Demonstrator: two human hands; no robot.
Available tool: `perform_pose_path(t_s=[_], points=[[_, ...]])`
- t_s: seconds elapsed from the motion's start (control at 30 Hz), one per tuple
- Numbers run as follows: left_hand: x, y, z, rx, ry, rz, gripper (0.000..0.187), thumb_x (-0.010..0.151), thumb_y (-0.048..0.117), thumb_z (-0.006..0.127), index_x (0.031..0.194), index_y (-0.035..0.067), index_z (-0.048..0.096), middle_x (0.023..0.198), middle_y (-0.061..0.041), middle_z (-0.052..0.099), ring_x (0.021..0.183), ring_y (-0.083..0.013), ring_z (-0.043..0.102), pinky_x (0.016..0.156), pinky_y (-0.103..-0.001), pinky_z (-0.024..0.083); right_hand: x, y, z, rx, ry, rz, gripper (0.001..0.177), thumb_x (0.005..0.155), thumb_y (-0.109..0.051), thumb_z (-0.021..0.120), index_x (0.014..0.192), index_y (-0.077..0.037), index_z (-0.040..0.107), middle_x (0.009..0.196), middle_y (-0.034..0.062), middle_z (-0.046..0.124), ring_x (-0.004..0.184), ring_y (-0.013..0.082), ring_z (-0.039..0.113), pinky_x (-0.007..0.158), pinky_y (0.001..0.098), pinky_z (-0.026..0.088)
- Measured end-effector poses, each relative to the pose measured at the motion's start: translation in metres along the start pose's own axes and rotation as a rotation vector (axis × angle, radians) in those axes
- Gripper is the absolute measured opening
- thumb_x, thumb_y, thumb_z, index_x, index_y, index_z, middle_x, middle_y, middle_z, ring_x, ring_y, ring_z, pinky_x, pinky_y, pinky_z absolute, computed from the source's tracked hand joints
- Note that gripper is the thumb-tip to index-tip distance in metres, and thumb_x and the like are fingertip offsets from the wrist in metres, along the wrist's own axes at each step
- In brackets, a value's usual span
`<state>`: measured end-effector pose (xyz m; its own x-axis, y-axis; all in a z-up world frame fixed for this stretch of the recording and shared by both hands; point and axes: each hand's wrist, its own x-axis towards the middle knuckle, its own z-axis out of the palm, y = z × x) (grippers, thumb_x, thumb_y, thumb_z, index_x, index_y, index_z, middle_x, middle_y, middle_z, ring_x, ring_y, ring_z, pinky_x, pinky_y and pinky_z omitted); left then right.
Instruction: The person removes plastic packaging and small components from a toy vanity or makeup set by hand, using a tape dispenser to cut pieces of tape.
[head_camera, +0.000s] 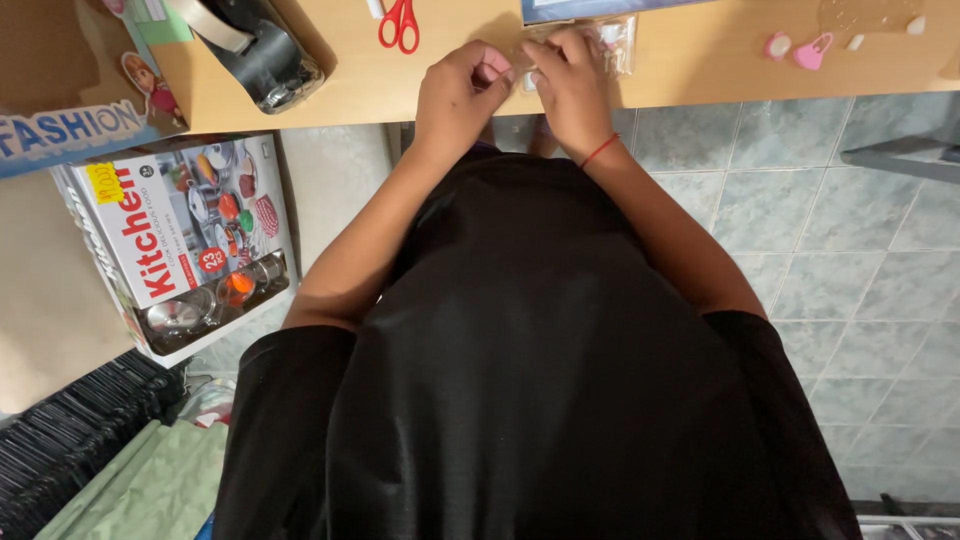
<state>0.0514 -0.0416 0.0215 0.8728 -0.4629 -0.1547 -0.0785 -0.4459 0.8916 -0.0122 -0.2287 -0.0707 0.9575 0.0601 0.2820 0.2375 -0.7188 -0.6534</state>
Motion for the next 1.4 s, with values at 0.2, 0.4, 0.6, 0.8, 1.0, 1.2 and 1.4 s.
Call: perform_pose_path(t_s=[0.2, 0.4, 0.6, 0.8, 1.0, 1.2, 1.4], points=[[0.008, -0.003, 0.009, 0.126, -0.014, -0.006, 0.011, 0.082, 0.010, 0.068, 0.083, 0.020, 0.071, 0.074, 0.009, 0.073, 0.065, -0.0084, 0.066, 0.062, -0.027, 0.051, 0.003, 0.000, 0.000, -0.309, -0.111, -0.009, 0.042, 0.083, -0.009, 0.085, 0.123, -0.007, 0.072, 0.110, 0.0083, 0.054, 0.097, 0.0310, 0.049, 0.073, 0.0416, 0.048], [0.019, -0.001, 0.029, 0.301, -0.035, 0.075, 0.002, 0.077, 0.017, 0.064, 0.076, 0.019, 0.065, 0.065, 0.005, 0.068, 0.055, -0.0226, 0.063, 0.050, -0.039, 0.045, 0.005, 0.000, 0.006, -0.267, -0.023, 0.043, 0.011, 0.090, -0.008, 0.067, 0.100, -0.004, 0.069, 0.107, 0.0070, 0.057, 0.092, 0.0332, 0.051, 0.066, 0.0479, 0.046], [0.022, 0.056, 0.019, 0.172, -0.019, 0.184, 0.011, 0.077, 0.012, 0.064, 0.079, 0.022, 0.069, 0.067, 0.010, 0.065, 0.059, -0.0101, 0.062, 0.058, -0.029, 0.050, 0.008, -0.007, 0.003, -0.022, 0.010, 0.447, 0.020, 0.097, -0.027, 0.059, 0.103, -0.008, 0.064, 0.102, 0.0171, 0.063, 0.084, 0.0445, 0.064, 0.063, 0.0538, 0.045], [0.009, 0.064, -0.025, 0.109, 0.003, 0.219, 0.009, 0.086, 0.007, 0.070, 0.090, 0.015, 0.071, 0.075, 0.006, 0.069, 0.067, -0.0066, 0.062, 0.065, -0.024, 0.050, 0.002, 0.004, -0.003, -0.072, -0.072, 0.115, 0.005, 0.092, -0.015, 0.085, 0.091, -0.013, 0.080, 0.108, 0.0102, 0.064, 0.104, 0.0378, 0.060, 0.093, 0.0541, 0.050], [-0.013, 0.065, -0.036, -0.111, -0.009, 0.129, 0.014, 0.091, -0.005, 0.064, 0.091, 0.008, 0.070, 0.082, -0.001, 0.069, 0.075, -0.0095, 0.062, 0.074, -0.024, 0.053, 0.007, -0.015, -0.043, 0.417, 0.023, 0.135, 0.026, 0.097, 0.014, 0.057, 0.112, 0.001, 0.074, 0.109, 0.0135, 0.067, 0.102, 0.0251, 0.063, 0.081, 0.0313, 0.051], [-0.026, 0.073, -0.040, -0.147, -0.010, 0.107, 0.013, 0.092, -0.003, 0.067, 0.090, 0.009, 0.068, 0.082, 0.000, 0.068, 0.076, -0.0088, 0.061, 0.074, -0.023, 0.050, 0.001, -0.031, -0.047, 1.253, -0.244, 0.477, 0.041, 0.113, -0.021, 0.046, 0.146, 0.002, 0.045, 0.141, 0.0168, 0.056, 0.123, 0.0246, 0.061, 0.110, 0.0355, 0.055], [-0.042, 0.064, -0.039, -0.225, 0.030, 0.034, 0.010, 0.095, 0.001, 0.067, 0.092, 0.010, 0.066, 0.082, 0.003, 0.066, 0.075, -0.0069, 0.058, 0.075, -0.023, 0.049, -0.004, -0.037, -0.040, 1.433, -0.252, 0.663, 0.011, 0.105, -0.001, 0.060, 0.115, -0.002, 0.061, 0.105, 0.0082, 0.063, 0.097, 0.0167, 0.064, 0.095, 0.0323, 0.060]])
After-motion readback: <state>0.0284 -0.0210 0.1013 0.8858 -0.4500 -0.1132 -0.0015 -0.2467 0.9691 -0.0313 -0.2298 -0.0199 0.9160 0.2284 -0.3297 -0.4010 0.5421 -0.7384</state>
